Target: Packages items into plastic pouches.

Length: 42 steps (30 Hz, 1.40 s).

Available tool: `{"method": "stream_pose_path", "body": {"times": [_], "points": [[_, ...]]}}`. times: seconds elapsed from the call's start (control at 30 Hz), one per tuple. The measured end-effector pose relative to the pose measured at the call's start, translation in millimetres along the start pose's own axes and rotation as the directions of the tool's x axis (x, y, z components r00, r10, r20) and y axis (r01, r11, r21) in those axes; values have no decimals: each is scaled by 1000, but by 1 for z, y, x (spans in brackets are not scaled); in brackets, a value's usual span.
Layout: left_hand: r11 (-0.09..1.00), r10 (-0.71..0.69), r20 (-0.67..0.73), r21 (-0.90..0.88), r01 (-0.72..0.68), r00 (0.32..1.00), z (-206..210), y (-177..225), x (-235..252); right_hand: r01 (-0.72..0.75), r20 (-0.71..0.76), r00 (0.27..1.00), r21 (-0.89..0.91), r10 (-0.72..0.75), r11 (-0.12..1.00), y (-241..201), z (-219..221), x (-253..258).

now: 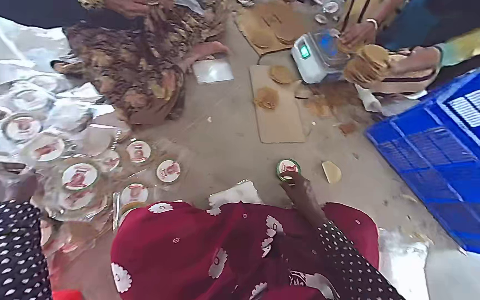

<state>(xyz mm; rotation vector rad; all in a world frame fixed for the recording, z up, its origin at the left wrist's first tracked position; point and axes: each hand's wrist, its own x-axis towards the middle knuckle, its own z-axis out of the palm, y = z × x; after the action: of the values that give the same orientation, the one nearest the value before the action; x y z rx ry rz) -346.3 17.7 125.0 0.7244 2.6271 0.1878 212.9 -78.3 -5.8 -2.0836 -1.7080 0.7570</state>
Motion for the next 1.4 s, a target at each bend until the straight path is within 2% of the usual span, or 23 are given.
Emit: {"method": "stream_pose_path", "body": {"times": [0.03, 0.07, 0.1, 0.13, 0.2, 0.23, 0.33, 0.37, 0.43, 0.5, 0.57, 0.63, 0.7, 0.73, 0.77, 0.83, 0.87, 0.9, 1.0, 1.23, 1.33, 1.4], "points": [[989, 149, -56, 11, -149, 987, 30, -30, 45, 29, 42, 999, 4, -29, 1000, -2, 5, -1], [943, 331, -135, 13, -333, 934, 58, -60, 90, 49, 103, 993, 12, -50, 999, -3, 11, -1], [912, 402, -168, -7, -409, 900, 74, -69, 116, 52, 169, 984, 13, -53, 999, -7, 18, 1], [904, 419, -136, -24, -426, 898, 79, -58, 116, 33, 231, 972, 8, -34, 999, -12, 25, 4], [864, 494, -26, -97, -494, 869, 75, -15, 66, -73, 354, 931, -49, 86, 996, -32, 34, 7], [820, 567, 35, -113, -561, 823, 73, 8, 33, -118, 394, 907, -98, 148, 988, -42, 38, 10], [607, 794, 150, -157, -779, 589, 73, 61, -76, -150, 416, 882, -195, 220, 969, -50, 52, 22], [554, 831, 181, -204, -807, 526, 76, 72, -107, -157, 408, 885, -189, 223, 969, -48, 54, 26], [497, 868, 205, -356, -791, 453, 86, 88, -158, -178, 400, 891, -129, 216, 976, -41, 56, 30], [487, 867, 203, -531, -693, 455, 106, 98, -191, -169, 399, 898, -75, 185, 983, -34, 55, 29], [475, 856, 181, -644, -600, 485, 133, 103, -206, -161, 396, 904, -26, 158, 987, -32, 50, 27], [504, 833, 174, -630, -591, 524, 158, 105, -212, -158, 397, 906, -6, 147, 987, -37, 40, 24], [554, 818, 207, -532, -640, 536, 170, 102, -218, -172, 357, 925, 88, 130, 981, -38, 35, 23], [547, 830, 226, -509, -664, 510, 175, 99, -221, -189, 319, 940, 188, 122, 964, -39, 33, 23], [513, 857, 247, -506, -693, 453, 179, 97, -225, -211, 288, 951, 324, 116, 922, -40, 32, 24], [407, 907, 309, -472, -782, 285, 189, 94, -233, -307, 291, 944, 614, 153, 727, -49, 29, 25], [392, 894, 381, -408, -825, 236, 192, 95, -239, -352, 310, 933, 691, 181, 631, -53, 30, 26], [391, 868, 443, -337, -857, 222, 197, 97, -247, -388, 334, 921, 725, 203, 568, -56, 32, 28], [366, 815, 537, -187, -911, 217, 216, 101, -260, -424, 379, 904, 741, 197, 521, -61, 40, 28], [344, 777, 586, -91, -934, 230, 225, 106, -254, -416, 385, 905, 718, 180, 557, -59, 46, 31], [392, 749, 617, -117, -912, 243, 227, 105, -253, -405, 347, 914, 723, 213, 560, -57, 45, 32], [475, 771, 579, -247, -845, 264, 229, 104, -249, -373, 317, 928, 748, 198, 550, -57, 44, 32]]}}
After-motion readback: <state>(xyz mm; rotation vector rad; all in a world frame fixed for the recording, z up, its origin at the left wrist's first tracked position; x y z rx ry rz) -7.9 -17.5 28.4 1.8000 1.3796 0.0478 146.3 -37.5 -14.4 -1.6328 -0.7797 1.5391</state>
